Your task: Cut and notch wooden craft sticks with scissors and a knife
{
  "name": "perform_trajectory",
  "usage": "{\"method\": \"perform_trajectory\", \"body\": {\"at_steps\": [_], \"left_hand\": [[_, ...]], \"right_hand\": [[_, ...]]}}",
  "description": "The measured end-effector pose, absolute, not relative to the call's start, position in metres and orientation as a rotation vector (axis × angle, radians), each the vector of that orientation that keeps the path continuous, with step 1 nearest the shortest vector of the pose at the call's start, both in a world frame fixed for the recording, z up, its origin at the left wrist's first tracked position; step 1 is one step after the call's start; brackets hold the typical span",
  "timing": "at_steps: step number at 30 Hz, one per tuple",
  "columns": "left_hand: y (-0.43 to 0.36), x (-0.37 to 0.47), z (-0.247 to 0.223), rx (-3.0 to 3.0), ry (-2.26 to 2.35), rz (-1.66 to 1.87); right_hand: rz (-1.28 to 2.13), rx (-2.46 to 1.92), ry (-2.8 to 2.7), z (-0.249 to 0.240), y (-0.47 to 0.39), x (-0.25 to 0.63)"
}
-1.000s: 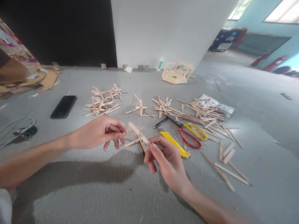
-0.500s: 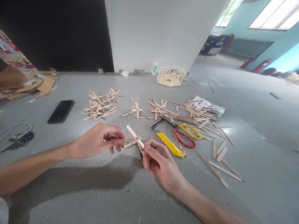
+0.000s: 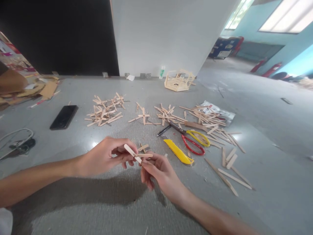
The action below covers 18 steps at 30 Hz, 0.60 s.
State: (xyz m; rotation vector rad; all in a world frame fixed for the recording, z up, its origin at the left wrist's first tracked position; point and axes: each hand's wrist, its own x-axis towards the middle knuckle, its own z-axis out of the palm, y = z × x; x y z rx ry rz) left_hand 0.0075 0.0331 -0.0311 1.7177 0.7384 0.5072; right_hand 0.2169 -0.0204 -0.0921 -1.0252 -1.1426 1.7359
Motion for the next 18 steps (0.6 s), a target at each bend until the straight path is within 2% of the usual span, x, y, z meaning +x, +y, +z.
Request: {"method": "perform_trajectory", "body": {"at_steps": [7,15,18], "left_hand": [[0.033,0.009,-0.033,1.649,0.743,0.511],[0.037,0.009,-0.032,1.582,0.796,0.41],[0.037,0.009,-0.034,1.661,0.794,0.382]], "right_hand": [[1.636,-1.036,-1.278,-0.092,-0.019,0.22],[0.985,-1.078,-1.591,-0.098,-0.026,0.228],[0.878,-1.063,-1.607,-0.102,-0.028,0.229]]}}
